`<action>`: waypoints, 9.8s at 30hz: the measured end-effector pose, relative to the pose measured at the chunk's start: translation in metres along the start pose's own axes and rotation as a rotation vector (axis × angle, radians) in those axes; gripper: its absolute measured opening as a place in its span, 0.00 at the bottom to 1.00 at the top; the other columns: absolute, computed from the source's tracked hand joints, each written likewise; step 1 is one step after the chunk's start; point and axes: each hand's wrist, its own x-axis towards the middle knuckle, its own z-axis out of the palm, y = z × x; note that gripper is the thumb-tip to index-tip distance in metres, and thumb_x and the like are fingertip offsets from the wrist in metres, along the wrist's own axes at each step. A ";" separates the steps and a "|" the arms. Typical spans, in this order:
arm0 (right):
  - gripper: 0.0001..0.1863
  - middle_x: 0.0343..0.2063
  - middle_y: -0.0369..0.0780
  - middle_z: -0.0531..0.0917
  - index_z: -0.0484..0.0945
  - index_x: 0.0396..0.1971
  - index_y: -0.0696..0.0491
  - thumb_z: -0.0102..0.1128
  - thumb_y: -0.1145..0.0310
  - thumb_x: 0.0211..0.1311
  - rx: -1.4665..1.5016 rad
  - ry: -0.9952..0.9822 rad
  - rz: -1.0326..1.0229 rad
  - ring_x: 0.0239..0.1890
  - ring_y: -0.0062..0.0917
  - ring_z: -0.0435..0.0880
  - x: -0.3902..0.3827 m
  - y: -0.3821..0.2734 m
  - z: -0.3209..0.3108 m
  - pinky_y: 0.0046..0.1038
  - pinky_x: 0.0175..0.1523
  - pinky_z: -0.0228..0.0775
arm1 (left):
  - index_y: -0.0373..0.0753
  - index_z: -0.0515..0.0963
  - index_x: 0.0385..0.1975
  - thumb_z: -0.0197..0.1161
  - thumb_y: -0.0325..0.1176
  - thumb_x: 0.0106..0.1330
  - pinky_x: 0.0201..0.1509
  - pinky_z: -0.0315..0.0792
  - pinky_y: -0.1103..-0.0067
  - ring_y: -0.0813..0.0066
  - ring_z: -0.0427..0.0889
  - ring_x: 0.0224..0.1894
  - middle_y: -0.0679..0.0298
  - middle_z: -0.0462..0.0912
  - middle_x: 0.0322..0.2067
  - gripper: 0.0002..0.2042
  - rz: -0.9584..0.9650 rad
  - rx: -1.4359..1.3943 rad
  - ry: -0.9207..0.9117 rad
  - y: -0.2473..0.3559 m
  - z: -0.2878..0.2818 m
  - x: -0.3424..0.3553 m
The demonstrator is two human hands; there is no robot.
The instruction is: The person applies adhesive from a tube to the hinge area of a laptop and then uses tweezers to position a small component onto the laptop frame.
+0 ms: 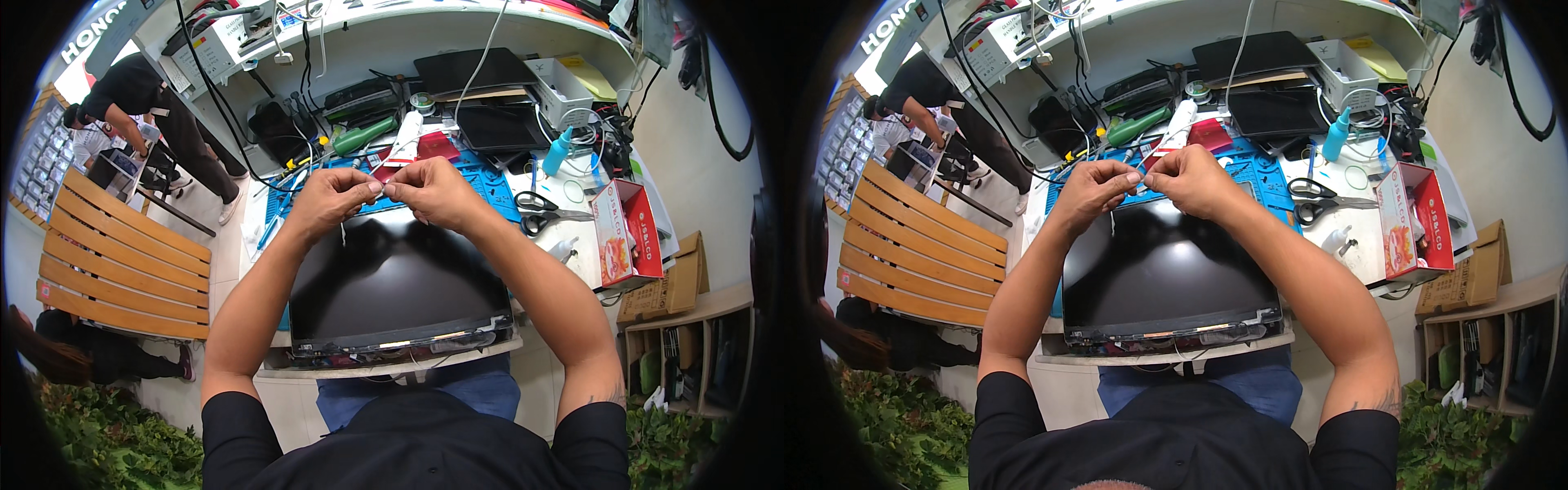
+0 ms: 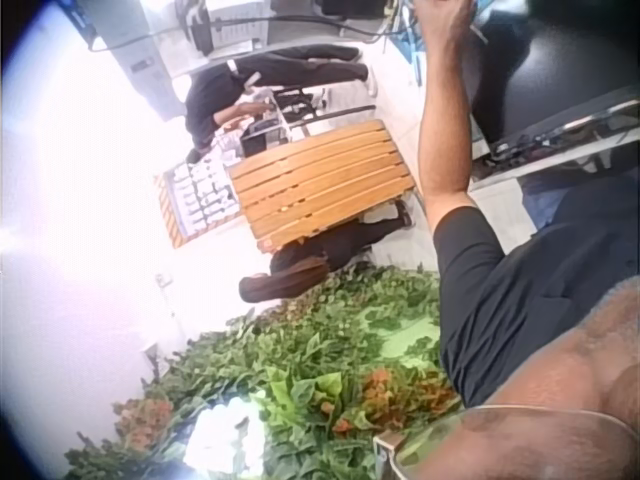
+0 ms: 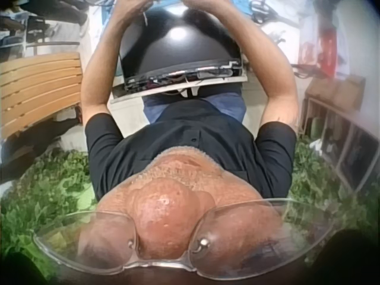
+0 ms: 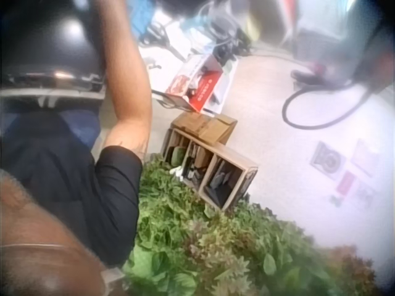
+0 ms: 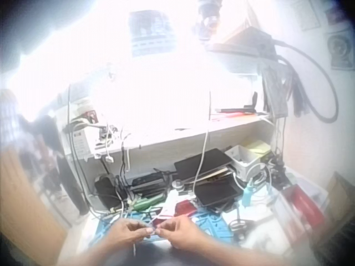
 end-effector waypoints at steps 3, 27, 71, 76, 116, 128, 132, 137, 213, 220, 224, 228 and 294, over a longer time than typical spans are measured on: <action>0.15 0.21 0.31 0.83 0.90 0.45 0.63 0.74 0.64 0.79 -0.062 0.018 -0.041 0.19 0.11 0.74 -0.009 -0.003 -0.002 0.21 0.24 0.62 | 0.36 0.90 0.44 0.78 0.39 0.76 0.29 0.62 0.86 0.89 0.73 0.26 0.74 0.83 0.28 0.12 0.018 0.043 -0.008 0.001 0.004 -0.002; 0.15 0.28 0.33 0.88 0.92 0.40 0.63 0.74 0.63 0.75 0.008 0.136 -0.074 0.31 0.13 0.79 -0.075 -0.007 -0.023 0.24 0.37 0.73 | 0.41 0.94 0.51 0.71 0.23 0.73 0.49 0.81 0.71 0.64 0.88 0.41 0.60 0.90 0.39 0.11 0.393 0.870 -0.039 -0.028 -0.050 0.019; 0.15 0.22 0.30 0.84 0.93 0.48 0.62 0.77 0.63 0.77 0.335 0.253 0.017 0.18 0.10 0.74 -0.139 0.013 -0.028 0.18 0.23 0.64 | 0.34 0.86 0.52 0.65 0.41 0.87 0.50 0.75 0.78 0.78 0.80 0.41 0.66 0.85 0.39 0.14 0.332 0.553 -0.137 0.028 0.060 -0.044; 0.15 0.22 0.29 0.84 0.93 0.48 0.61 0.77 0.63 0.77 0.344 0.258 0.028 0.17 0.09 0.73 -0.143 0.011 -0.025 0.17 0.22 0.61 | 0.30 0.87 0.50 0.70 0.37 0.83 0.47 0.77 0.74 0.71 0.83 0.38 0.61 0.85 0.36 0.13 0.395 0.563 -0.097 0.028 0.069 -0.050; 0.12 0.29 0.31 0.86 0.91 0.46 0.62 0.79 0.68 0.74 0.445 0.191 0.090 0.20 0.08 0.75 -0.154 0.013 -0.030 0.14 0.23 0.62 | 0.32 0.90 0.43 0.69 0.41 0.84 0.47 0.78 0.74 0.72 0.86 0.40 0.59 0.90 0.36 0.16 0.287 0.520 -0.157 0.024 0.084 -0.055; 0.12 0.29 0.31 0.86 0.91 0.47 0.62 0.77 0.67 0.76 0.464 0.178 0.083 0.21 0.07 0.74 -0.153 0.017 -0.030 0.15 0.23 0.65 | 0.32 0.90 0.44 0.70 0.39 0.81 0.43 0.77 0.72 0.70 0.86 0.36 0.58 0.90 0.33 0.14 0.333 0.535 -0.120 0.020 0.083 -0.054; 0.12 0.28 0.30 0.85 0.91 0.46 0.62 0.77 0.68 0.76 0.478 0.178 0.089 0.21 0.07 0.74 -0.153 0.017 -0.031 0.15 0.23 0.65 | 0.32 0.90 0.43 0.68 0.41 0.84 0.49 0.79 0.73 0.71 0.87 0.41 0.59 0.92 0.37 0.16 0.279 0.557 -0.142 0.023 0.081 -0.055; 0.10 0.28 0.30 0.85 0.90 0.47 0.62 0.76 0.71 0.75 0.483 0.178 0.081 0.21 0.07 0.74 -0.152 0.019 -0.030 0.15 0.24 0.65 | 0.32 0.90 0.44 0.69 0.41 0.82 0.46 0.78 0.73 0.72 0.86 0.39 0.59 0.91 0.35 0.15 0.302 0.525 -0.126 0.018 0.081 -0.055; 0.08 0.29 0.31 0.87 0.91 0.43 0.62 0.74 0.73 0.69 0.305 0.230 0.167 0.30 0.08 0.79 -0.171 0.008 -0.037 0.17 0.34 0.69 | 0.29 0.90 0.40 0.71 0.39 0.82 0.42 0.76 0.77 0.76 0.84 0.36 0.61 0.89 0.32 0.16 0.277 0.462 -0.188 0.017 0.087 -0.060; 0.12 0.36 0.34 0.88 0.90 0.47 0.59 0.70 0.77 0.64 -0.292 0.341 -0.217 0.28 0.12 0.72 -0.222 0.005 -0.040 0.19 0.36 0.64 | 0.29 0.89 0.39 0.70 0.36 0.81 0.40 0.72 0.78 0.80 0.80 0.34 0.62 0.86 0.33 0.13 0.161 0.503 -0.214 0.019 0.096 -0.088; 0.16 0.35 0.40 0.86 0.89 0.43 0.55 0.75 0.77 0.50 -0.562 0.362 -0.343 0.33 0.32 0.81 -0.250 0.006 -0.045 0.30 0.39 0.74 | 0.30 0.89 0.41 0.72 0.31 0.78 0.41 0.75 0.71 0.65 0.83 0.34 0.57 0.85 0.31 0.08 0.187 0.481 -0.215 0.014 0.112 -0.103; 0.21 0.37 0.40 0.86 0.89 0.44 0.53 0.79 0.77 0.45 -0.655 0.329 -0.392 0.39 0.37 0.82 -0.260 0.020 -0.044 0.34 0.43 0.78 | 0.31 0.90 0.42 0.72 0.27 0.76 0.41 0.75 0.71 0.64 0.83 0.34 0.57 0.85 0.32 0.05 0.192 0.473 -0.246 0.012 0.121 -0.111; 0.05 0.46 0.38 0.80 0.86 0.32 0.55 0.71 0.72 0.56 -0.744 -0.171 -0.432 0.52 0.35 0.79 -0.223 0.031 -0.056 0.37 0.55 0.76 | 0.30 0.91 0.43 0.74 0.23 0.73 0.34 0.73 0.71 0.67 0.82 0.29 0.58 0.84 0.30 0.04 0.111 0.529 -0.305 0.007 0.154 -0.108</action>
